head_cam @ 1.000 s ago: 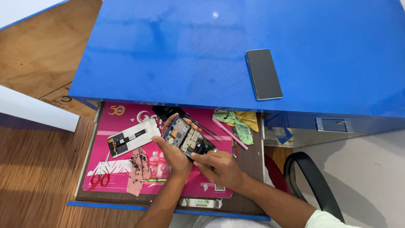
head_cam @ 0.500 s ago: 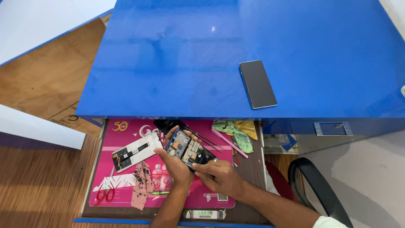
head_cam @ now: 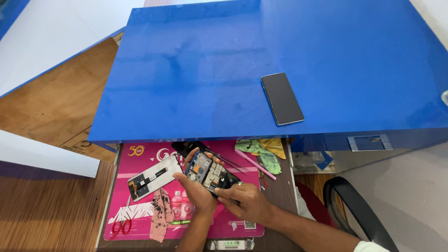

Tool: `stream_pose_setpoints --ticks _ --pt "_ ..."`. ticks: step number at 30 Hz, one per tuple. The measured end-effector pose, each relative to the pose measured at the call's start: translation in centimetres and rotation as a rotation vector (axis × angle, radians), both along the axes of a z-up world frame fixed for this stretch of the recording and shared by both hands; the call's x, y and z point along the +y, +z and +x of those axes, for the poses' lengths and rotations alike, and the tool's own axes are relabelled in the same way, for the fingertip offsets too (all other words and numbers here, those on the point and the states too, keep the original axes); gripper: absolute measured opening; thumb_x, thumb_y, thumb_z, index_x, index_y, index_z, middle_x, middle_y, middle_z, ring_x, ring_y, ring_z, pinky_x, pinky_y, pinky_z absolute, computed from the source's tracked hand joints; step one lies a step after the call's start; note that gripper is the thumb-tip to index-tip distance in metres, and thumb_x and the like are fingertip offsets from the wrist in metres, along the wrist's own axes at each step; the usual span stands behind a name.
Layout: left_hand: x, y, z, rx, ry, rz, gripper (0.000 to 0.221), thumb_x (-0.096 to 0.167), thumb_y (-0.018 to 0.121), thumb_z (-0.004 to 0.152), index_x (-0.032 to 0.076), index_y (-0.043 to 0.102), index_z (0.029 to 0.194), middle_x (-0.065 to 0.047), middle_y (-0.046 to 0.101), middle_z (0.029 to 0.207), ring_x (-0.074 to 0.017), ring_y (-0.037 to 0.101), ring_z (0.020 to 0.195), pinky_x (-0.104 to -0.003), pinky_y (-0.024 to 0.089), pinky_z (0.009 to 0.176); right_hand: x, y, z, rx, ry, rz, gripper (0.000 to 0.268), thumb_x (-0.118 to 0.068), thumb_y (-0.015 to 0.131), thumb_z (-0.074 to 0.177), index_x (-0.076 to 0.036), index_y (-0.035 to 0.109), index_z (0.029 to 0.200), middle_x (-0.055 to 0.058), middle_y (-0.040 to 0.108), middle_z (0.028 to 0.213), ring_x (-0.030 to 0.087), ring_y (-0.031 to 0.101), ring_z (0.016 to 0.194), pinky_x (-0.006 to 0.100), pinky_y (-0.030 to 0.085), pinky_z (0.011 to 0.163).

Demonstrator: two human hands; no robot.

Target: The person disassembles a smartphone on a workbench, using tweezers to remove the back cover and disconnect internal components. They carefully lift the motherboard and other parts from the phone's frame.

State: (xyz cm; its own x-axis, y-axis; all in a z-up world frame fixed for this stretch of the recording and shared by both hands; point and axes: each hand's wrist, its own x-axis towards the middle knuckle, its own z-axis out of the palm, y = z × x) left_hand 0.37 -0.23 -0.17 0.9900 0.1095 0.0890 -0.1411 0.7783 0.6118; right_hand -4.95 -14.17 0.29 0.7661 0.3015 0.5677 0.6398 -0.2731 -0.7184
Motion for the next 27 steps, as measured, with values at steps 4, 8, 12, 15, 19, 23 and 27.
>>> stream_pose_setpoints --ticks 4,8,12,15,19,23,27 --pt "0.02 -0.28 0.14 0.028 0.017 0.030 0.087 0.078 0.035 0.094 0.002 0.046 0.136 -0.019 0.062 0.108 -0.0307 0.064 0.095 -0.046 0.057 0.087 0.09 -0.18 -0.03 0.016 -0.011 -0.008 0.030 -0.003 0.080 0.087 -0.003 0.075 0.116 0.008 0.063 0.064 0.021 0.060 0.052 0.036 0.045 0.050" --pt "0.00 -0.26 0.08 0.035 0.005 0.017 0.087 0.078 0.034 0.095 0.003 0.046 0.137 -0.018 0.062 0.107 -0.0303 0.064 0.095 -0.046 0.057 0.088 0.10 -0.13 0.00 0.027 -0.016 -0.006 0.029 -0.003 0.079 0.088 -0.003 0.075 0.116 0.008 0.063 0.064 0.020 0.060 0.052 0.036 0.045 0.049" --pt "-0.16 -0.23 0.01 0.020 0.005 -0.003 0.085 0.076 0.033 0.097 0.003 0.047 0.138 -0.017 0.062 0.107 -0.0296 0.064 0.096 -0.045 0.057 0.089 0.00 0.24 0.03 0.009 -0.018 -0.015 0.029 -0.001 0.079 0.087 -0.003 0.075 0.116 0.008 0.062 0.063 0.021 0.059 0.052 0.037 0.045 0.049" --pt "-0.28 -0.12 0.13 0.012 0.001 -0.041 0.083 0.075 0.033 0.098 0.003 0.047 0.138 -0.017 0.062 0.107 -0.0289 0.064 0.096 -0.045 0.058 0.089 0.16 0.38 0.04 -0.015 -0.047 -0.003 0.029 -0.002 0.080 0.086 -0.004 0.074 0.114 0.007 0.063 0.065 0.021 0.061 0.054 0.036 0.046 0.050" --pt "-0.24 0.21 -0.17 0.015 -0.001 -0.005 0.084 0.076 0.035 0.097 0.004 0.046 0.139 -0.016 0.062 0.108 -0.0283 0.064 0.097 -0.045 0.058 0.090 0.21 0.36 0.03 0.005 -0.046 -0.020 0.028 0.000 0.080 0.085 -0.004 0.075 0.112 0.007 0.064 0.066 0.020 0.062 0.055 0.035 0.047 0.050" --pt "-0.18 0.20 -0.09 0.007 -0.016 -0.016 0.085 0.076 0.035 0.095 0.004 0.046 0.139 -0.016 0.062 0.108 -0.0279 0.065 0.097 -0.046 0.058 0.090 0.19 0.38 0.11 0.000 -0.043 -0.026 0.028 -0.001 0.080 0.084 -0.003 0.074 0.111 0.008 0.066 0.068 0.019 0.062 0.055 0.034 0.047 0.049" --pt "-0.13 0.21 -0.21 0.006 -0.012 0.002 0.086 0.076 0.035 0.096 0.003 0.045 0.139 -0.016 0.062 0.108 -0.0281 0.065 0.097 -0.046 0.058 0.089 0.25 0.65 -0.06 0.026 -0.058 -0.034 0.029 -0.001 0.080 0.084 -0.002 0.075 0.112 0.007 0.066 0.067 0.017 0.061 0.053 0.033 0.046 0.047"
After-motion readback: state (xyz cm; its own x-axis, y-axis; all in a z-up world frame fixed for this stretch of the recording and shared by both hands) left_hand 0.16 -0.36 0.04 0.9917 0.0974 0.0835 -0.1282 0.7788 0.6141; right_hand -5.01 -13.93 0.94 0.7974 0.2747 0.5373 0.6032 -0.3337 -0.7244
